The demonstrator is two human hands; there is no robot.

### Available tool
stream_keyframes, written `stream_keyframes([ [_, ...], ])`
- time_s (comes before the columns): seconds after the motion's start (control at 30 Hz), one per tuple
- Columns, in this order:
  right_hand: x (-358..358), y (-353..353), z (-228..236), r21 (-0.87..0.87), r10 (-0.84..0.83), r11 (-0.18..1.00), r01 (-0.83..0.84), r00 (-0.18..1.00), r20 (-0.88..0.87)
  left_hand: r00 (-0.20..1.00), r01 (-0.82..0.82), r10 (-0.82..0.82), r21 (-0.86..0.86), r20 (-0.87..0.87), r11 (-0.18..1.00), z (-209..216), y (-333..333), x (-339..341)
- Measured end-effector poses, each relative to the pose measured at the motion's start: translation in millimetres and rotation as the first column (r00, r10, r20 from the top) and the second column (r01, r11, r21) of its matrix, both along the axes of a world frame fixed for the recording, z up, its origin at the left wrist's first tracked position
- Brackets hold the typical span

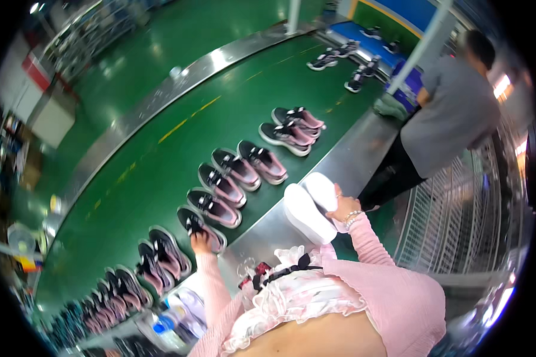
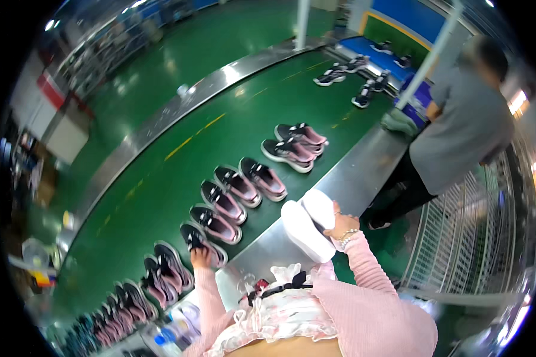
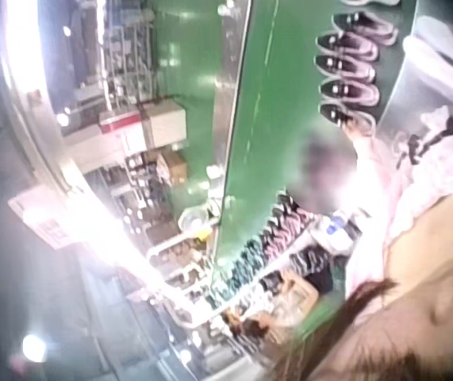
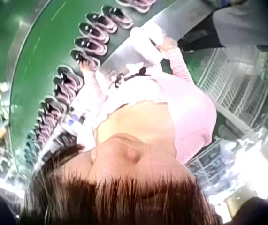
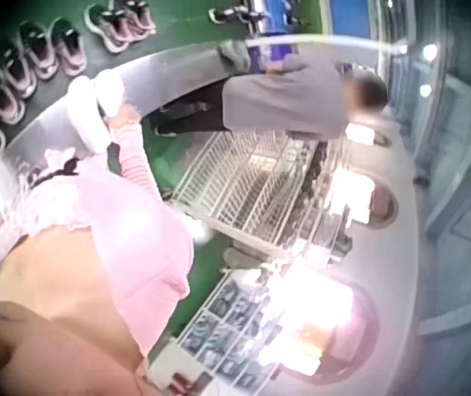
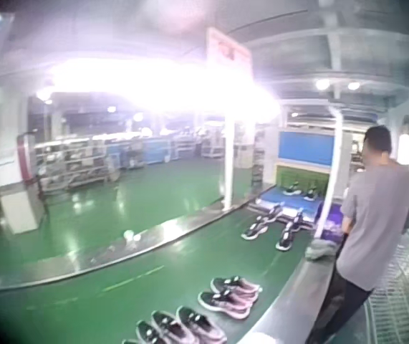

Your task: The person matches white shoe insoles to the corresponding black and pink sneakers on a conveyor belt. The person picks up pairs of insoles, aligns them with the shoes moving on the belt, and places the insoles into or near the shoes.

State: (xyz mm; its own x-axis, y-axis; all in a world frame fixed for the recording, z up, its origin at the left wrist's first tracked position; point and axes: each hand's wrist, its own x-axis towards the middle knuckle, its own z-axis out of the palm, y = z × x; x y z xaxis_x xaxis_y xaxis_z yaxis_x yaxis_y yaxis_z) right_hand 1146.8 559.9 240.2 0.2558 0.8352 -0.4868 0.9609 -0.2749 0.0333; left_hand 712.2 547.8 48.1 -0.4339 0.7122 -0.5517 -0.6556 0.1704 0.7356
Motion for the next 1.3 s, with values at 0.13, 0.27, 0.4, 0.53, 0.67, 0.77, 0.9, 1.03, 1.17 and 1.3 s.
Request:
stream_keyframes([
  [0.13,-0.7,-5.9,-5.0,0.051,0.087,0.995,-0.089,0.996,0.030,0.992,-0.101,0.094,-0.079,-0.088,0.992,1.8,9.6,-19.5],
  [0.27,5.4,-11.3,7.1,0.263,0.081,0.961,-0.087,0.996,0.032,0.990,-0.135,0.126,-0.172,-0.061,0.976,11.8,21.9,-19.5],
  [0.4,-14.9,-9.1,19.4,0.424,0.074,0.904,0.052,0.958,-0.276,0.976,-0.217,0.209,-0.185,-0.061,0.958,27.4,25.0,-10.2],
  [0.53,-72.1,20.1,-6.7,-0.070,-0.061,0.998,-0.006,0.429,-0.901,0.669,-0.077,-0.185,-0.314,-0.720,0.946,32.1,7.8,-9.6],
  [0.67,-145.7,60.8,-47.4,-0.031,0.036,0.923,-0.384,0.166,-0.985,-0.103,0.083,-0.791,-0.798,-0.603,0.597,72.0,-15.2,-24.9],
  [0.77,-149.9,103.9,-70.0,-0.334,-0.217,0.848,-0.412,0.304,-0.928,0.034,0.110,-0.636,-0.630,-0.771,0.769,135.2,-34.6,-15.9],
  [0.9,-174.6,124.9,-84.1,-0.452,-0.360,0.836,-0.312,0.310,-0.880,0.107,-0.330,0.082,0.042,-0.991,0.943,209.8,-135.3,-54.4],
  [1.03,-228.1,135.9,-78.2,-0.607,-0.372,0.714,-0.349,0.545,-0.751,-0.065,-0.766,-0.285,-0.135,-0.956,0.629,207.4,-271.9,-105.7],
  [1.17,-243.7,137.7,-149.4,0.255,0.735,0.520,-0.815,0.276,-0.619,0.126,-0.741,-0.355,-0.326,-0.926,0.587,152.2,-331.3,-142.6],
  [1.3,-274.7,95.0,-97.0,0.174,0.929,0.350,-0.920,0.317,-0.192,0.276,-0.802,-0.617,-0.530,-0.737,0.276,163.1,-319.9,-133.2],
])
